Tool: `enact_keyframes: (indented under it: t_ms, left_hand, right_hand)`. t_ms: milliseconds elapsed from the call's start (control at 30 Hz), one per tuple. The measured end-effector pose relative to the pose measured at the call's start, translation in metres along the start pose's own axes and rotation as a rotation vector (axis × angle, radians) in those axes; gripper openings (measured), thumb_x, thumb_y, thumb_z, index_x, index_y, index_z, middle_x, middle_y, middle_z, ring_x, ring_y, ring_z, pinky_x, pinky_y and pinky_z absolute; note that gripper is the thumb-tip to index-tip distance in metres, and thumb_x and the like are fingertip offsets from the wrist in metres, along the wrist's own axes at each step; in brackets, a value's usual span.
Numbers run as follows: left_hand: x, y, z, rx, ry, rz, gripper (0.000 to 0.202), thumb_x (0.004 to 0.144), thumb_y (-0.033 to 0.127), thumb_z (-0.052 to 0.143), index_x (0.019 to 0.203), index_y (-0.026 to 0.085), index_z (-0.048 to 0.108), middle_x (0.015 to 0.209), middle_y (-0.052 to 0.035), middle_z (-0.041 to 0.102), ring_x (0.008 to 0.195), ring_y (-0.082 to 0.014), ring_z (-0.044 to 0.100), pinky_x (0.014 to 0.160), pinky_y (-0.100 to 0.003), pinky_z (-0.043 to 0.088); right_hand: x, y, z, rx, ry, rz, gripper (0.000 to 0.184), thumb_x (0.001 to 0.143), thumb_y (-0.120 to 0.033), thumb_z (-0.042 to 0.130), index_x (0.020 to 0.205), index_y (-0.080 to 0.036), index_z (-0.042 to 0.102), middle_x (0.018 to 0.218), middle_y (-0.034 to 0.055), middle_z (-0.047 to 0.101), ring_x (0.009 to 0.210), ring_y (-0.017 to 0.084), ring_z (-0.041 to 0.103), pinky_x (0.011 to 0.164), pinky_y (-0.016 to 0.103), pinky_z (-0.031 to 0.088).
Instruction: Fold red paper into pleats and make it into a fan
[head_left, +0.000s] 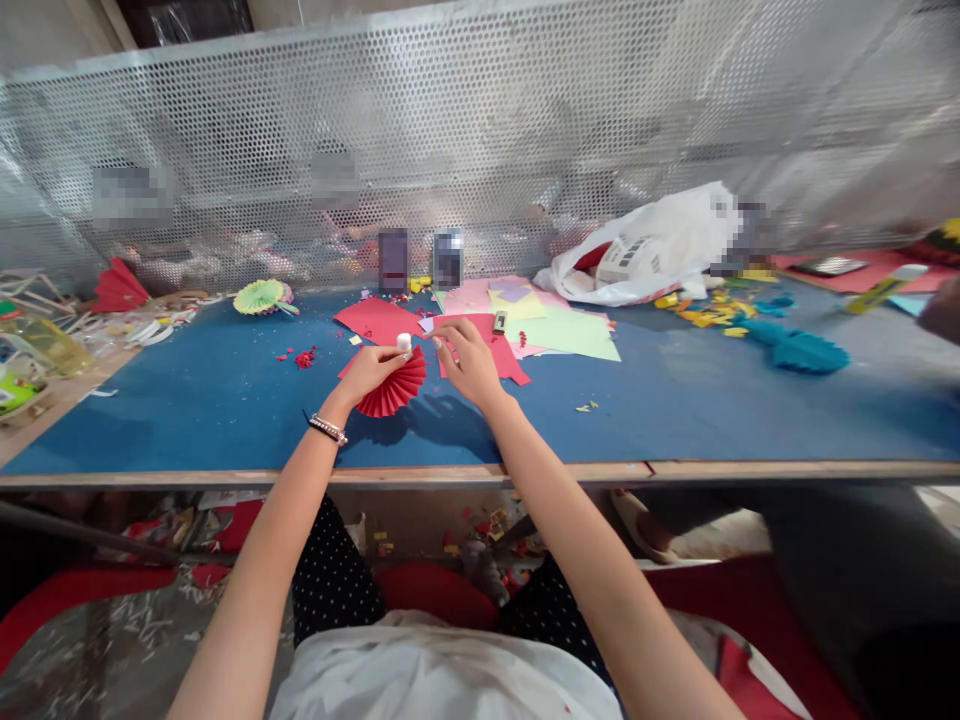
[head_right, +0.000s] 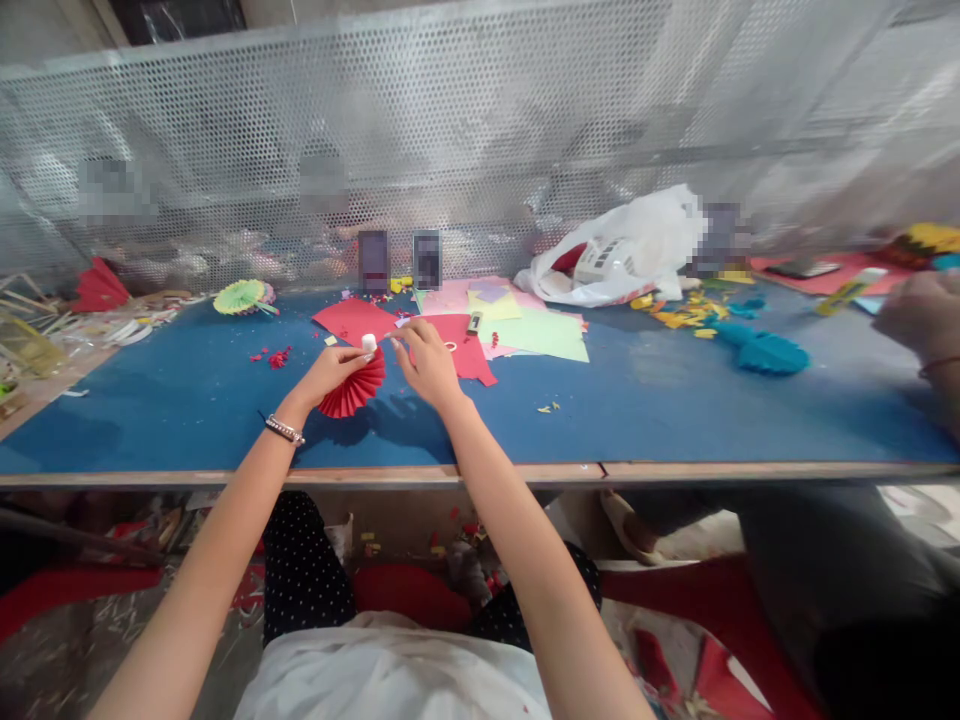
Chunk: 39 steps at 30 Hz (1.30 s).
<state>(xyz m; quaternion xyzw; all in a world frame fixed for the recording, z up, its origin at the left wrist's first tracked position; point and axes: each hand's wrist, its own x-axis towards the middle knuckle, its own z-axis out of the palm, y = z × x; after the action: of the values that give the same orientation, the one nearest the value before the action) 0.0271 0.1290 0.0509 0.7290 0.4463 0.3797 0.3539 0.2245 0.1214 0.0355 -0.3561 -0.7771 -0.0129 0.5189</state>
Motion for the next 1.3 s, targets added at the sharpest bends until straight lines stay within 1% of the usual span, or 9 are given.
enact_keyframes:
  t_ms: [67,133,233,300,467,633,867,1167,1300]
  left_hand:
    - [0.0,-0.0011,-0.0001,0.004,-0.003,0.0,0.037,0.079,0.043,0.062,0.097,0.013,0.072,0.098,-0.0063,0.072,0.092,-0.0249,0.063,0.083,-0.035,0.045]
    - [-0.0001,-0.0016,-0.0002,0.006,-0.006,-0.002,0.038,0.079,0.044,0.062,0.097,0.012,0.072,0.098,-0.0066,0.072,0.091,-0.025,0.064,0.083,-0.034,0.045]
    - [0.0001,-0.0023,0.0,0.005,-0.007,0.002,0.037,0.078,0.043,0.062,0.097,0.013,0.072,0.099,-0.0071,0.072,0.091,-0.0252,0.064,0.082,-0.034,0.045]
    - [0.0009,-0.0031,0.0002,0.008,-0.003,0.006,0.036,0.078,0.041,0.063,0.099,0.013,0.072,0.1,-0.0071,0.072,0.093,-0.0252,0.063,0.083,-0.034,0.045]
    - [0.0028,-0.0047,0.0013,0.037,-0.008,0.011,0.035,0.079,0.041,0.061,0.099,0.014,0.072,0.099,-0.0067,0.072,0.095,-0.0263,0.063,0.081,-0.033,0.045]
    - [0.002,-0.0043,0.0019,0.07,-0.005,0.02,0.036,0.08,0.043,0.059,0.099,0.014,0.072,0.099,-0.0066,0.072,0.093,-0.0257,0.063,0.078,-0.033,0.046]
    - [0.0018,-0.0103,0.0023,0.062,-0.004,0.055,0.035,0.081,0.04,0.058,0.102,0.014,0.07,0.103,-0.0073,0.071,0.097,-0.0249,0.063,0.084,-0.033,0.046]
    - [-0.0005,-0.0019,0.0011,0.1,0.021,0.037,0.037,0.082,0.041,0.057,0.103,0.013,0.07,0.102,-0.0073,0.072,0.098,-0.0258,0.062,0.08,-0.032,0.046]
    - [-0.001,-0.0005,0.0017,0.102,0.026,0.031,0.036,0.082,0.039,0.057,0.103,0.013,0.07,0.102,-0.0074,0.072,0.095,-0.0251,0.063,0.077,-0.031,0.045]
  right_hand:
    - [-0.0002,0.0006,0.0003,0.005,-0.006,-0.011,0.025,0.093,-0.027,0.038,0.105,-0.022,0.059,0.101,0.01,0.057,0.101,0.023,0.052,0.088,0.04,0.045]
    - [-0.0005,0.0018,0.0009,0.01,-0.012,-0.028,0.027,0.09,-0.019,0.039,0.107,-0.022,0.06,0.101,0.0098,0.056,0.1,0.023,0.052,0.087,0.039,0.045]
    - [-0.0011,0.0039,0.0019,-0.003,-0.041,-0.061,0.038,0.083,-0.008,0.039,0.11,-0.024,0.061,0.105,0.0094,0.055,0.1,0.023,0.051,0.085,0.039,0.046]
    - [-0.0014,0.0048,0.0023,-0.019,-0.068,-0.088,0.044,0.079,-0.005,0.039,0.112,-0.024,0.062,0.107,0.0089,0.054,0.098,0.023,0.05,0.084,0.039,0.046]
    - [-0.0014,0.0047,0.0024,-0.029,-0.101,-0.116,0.049,0.08,-0.006,0.039,0.118,-0.028,0.061,0.111,0.0082,0.054,0.098,0.023,0.049,0.085,0.041,0.045]
    - [-0.0021,0.0056,0.0026,-0.051,-0.096,-0.124,0.048,0.081,-0.007,0.04,0.118,-0.029,0.062,0.112,0.0082,0.055,0.098,0.023,0.049,0.086,0.043,0.045]
    - [-0.0034,0.007,0.0048,-0.113,-0.109,-0.144,0.044,0.081,-0.008,0.042,0.114,-0.026,0.064,0.109,0.009,0.056,0.097,0.025,0.049,0.084,0.044,0.046]
    - [-0.0031,0.0057,0.0039,-0.143,-0.108,-0.145,0.042,0.081,-0.008,0.041,0.111,-0.024,0.065,0.109,0.0098,0.056,0.098,0.025,0.049,0.083,0.042,0.046]
    - [-0.0034,0.0067,0.0036,-0.137,-0.117,-0.142,0.042,0.081,-0.009,0.041,0.111,-0.026,0.065,0.109,0.0093,0.055,0.098,0.025,0.049,0.084,0.043,0.046]
